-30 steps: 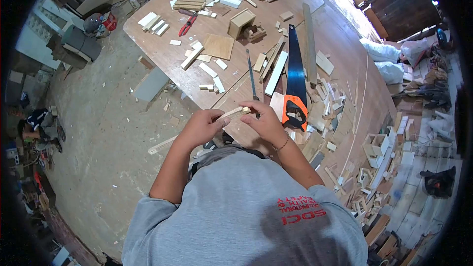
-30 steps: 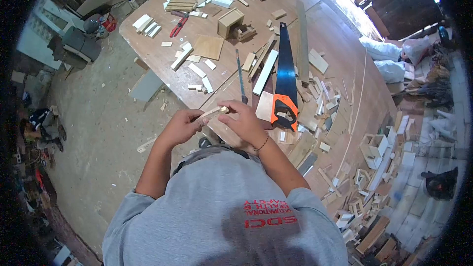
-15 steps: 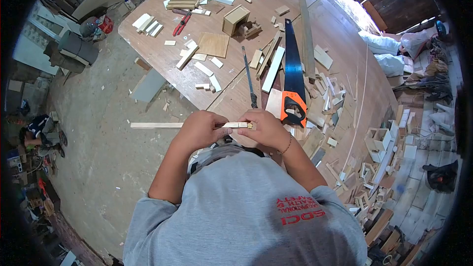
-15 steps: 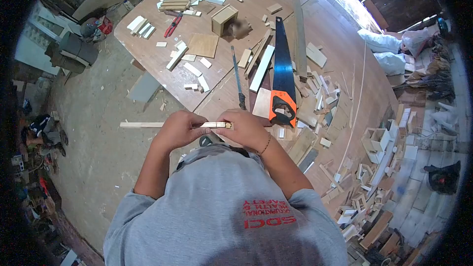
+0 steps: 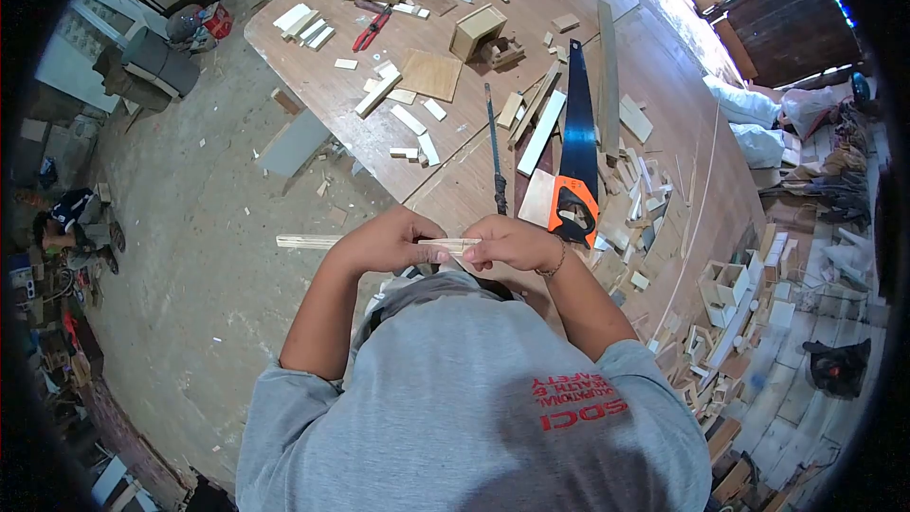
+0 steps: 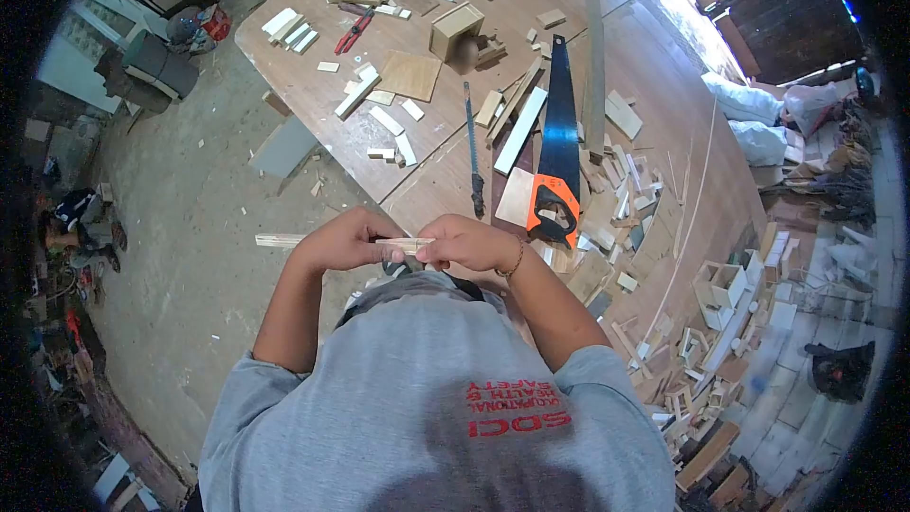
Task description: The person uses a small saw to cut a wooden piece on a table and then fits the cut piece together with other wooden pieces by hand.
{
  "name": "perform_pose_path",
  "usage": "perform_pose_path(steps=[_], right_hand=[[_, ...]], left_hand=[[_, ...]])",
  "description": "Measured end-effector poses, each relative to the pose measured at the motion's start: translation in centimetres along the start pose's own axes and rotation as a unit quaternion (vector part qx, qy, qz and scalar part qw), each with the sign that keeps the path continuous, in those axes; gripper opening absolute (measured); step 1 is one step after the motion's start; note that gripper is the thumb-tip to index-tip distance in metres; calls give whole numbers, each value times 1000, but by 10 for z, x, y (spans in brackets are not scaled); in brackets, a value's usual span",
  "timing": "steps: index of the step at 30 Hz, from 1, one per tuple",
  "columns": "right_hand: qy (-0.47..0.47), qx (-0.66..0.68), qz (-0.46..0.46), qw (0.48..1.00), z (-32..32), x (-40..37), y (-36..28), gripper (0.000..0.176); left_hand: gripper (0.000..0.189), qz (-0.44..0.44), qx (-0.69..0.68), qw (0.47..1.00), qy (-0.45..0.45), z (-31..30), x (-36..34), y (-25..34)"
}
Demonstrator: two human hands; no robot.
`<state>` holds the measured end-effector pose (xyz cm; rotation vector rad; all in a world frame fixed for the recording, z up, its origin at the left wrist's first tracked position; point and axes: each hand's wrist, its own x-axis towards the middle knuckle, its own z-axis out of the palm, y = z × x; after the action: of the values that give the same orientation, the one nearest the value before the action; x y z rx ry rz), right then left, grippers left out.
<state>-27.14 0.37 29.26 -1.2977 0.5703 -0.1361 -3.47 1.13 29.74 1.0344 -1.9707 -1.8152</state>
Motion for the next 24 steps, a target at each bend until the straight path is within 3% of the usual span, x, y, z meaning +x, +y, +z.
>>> perform_pose_path(steps=[3,5,6,8,10,11,13,16,20,22,23,24], right_hand=[[8,46,2,999,0,6,14,32],[109,-51,-71,990,-4,9,35,29],[109,-53,-71,990,-6,8,42,29],[331,-231,-93,910,-9,-2,55,29],[429,-400,50,808,-17,-29,80,40],[474,-451,121,747,-21,-42,98,42],[484,-447,259,706,-29,-70,127,50],[521,-466,224,679,-23,-96,164,55],[520,-464,213,685,-32,-100,177,63],[499,-494,208,681,-41,-95,179,60],[473,-490,244,690,-47,-95,180,45],[473,-491,238,692,-49,-95,172,45]], left_hand=[[29,-27,-7,1000,12,-1,-1,-6],[32,-59,-9,998,25,1,-1,-10],[36,-90,1,994,60,2,1,-16],[40,-118,13,988,94,5,5,-30],[51,-165,27,967,191,9,7,-47],[51,-163,31,967,191,10,9,-53],[55,-224,27,943,246,11,9,-63],[53,-234,-7,934,269,13,9,-70],[51,-228,24,937,265,11,6,-64],[52,-213,7,946,246,10,5,-72],[52,-213,10,944,251,10,4,-77],[50,-213,-21,945,246,11,3,-79]])
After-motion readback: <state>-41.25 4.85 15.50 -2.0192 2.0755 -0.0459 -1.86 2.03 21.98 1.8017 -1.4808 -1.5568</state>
